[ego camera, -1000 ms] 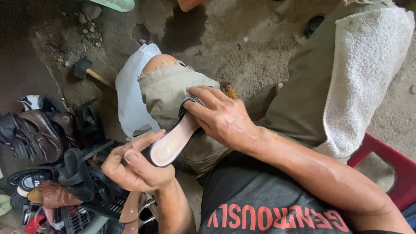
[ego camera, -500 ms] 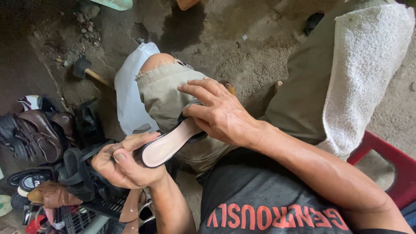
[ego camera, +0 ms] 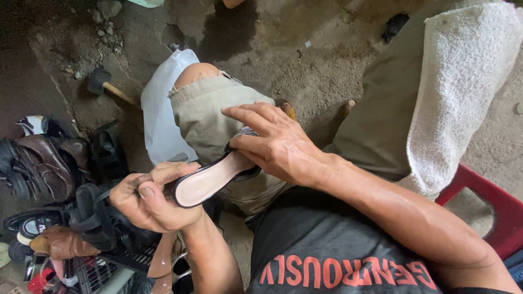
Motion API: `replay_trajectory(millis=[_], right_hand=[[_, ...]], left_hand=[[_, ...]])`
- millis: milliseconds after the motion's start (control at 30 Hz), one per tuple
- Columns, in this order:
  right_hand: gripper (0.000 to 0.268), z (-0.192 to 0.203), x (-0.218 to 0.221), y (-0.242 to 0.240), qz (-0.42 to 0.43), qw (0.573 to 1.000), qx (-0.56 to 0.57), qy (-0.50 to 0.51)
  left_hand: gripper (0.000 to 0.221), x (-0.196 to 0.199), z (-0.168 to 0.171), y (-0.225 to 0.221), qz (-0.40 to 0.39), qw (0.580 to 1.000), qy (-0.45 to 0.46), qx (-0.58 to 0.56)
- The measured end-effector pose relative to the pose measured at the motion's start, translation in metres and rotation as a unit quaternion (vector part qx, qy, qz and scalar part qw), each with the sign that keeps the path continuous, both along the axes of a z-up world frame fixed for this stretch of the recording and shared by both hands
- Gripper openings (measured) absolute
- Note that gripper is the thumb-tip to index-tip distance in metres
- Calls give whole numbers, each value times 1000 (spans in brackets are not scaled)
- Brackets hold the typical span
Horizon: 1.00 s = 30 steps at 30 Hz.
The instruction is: Adjusting or repairing a decorative strap on a high-heeled sandal using hands and a small metal tool.
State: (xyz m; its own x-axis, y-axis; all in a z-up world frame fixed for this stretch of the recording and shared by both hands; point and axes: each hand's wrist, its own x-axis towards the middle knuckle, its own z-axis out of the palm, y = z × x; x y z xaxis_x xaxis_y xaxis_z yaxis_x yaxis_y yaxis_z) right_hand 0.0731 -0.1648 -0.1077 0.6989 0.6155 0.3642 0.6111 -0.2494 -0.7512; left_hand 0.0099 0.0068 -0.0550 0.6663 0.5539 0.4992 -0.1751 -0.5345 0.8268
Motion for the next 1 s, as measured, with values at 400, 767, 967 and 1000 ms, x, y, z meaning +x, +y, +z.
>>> replay_trajectory(millis=[400,767,967,1000], right_hand=[[15,27,-10,-11,93,984,53,145],[19,49,2,-42,38,912,143,384],[8,19,-13,-60,-134,832,232,485],[8,19,-14,-60,-135,833,233,484]], left_hand=[[29,6,13,-7,13,998,-40,-42],[25,19,31,-10,52,996,-51,57],[18,20,46,-16,97,986,-53,121],[18,21,46,-20,95,987,-54,121]])
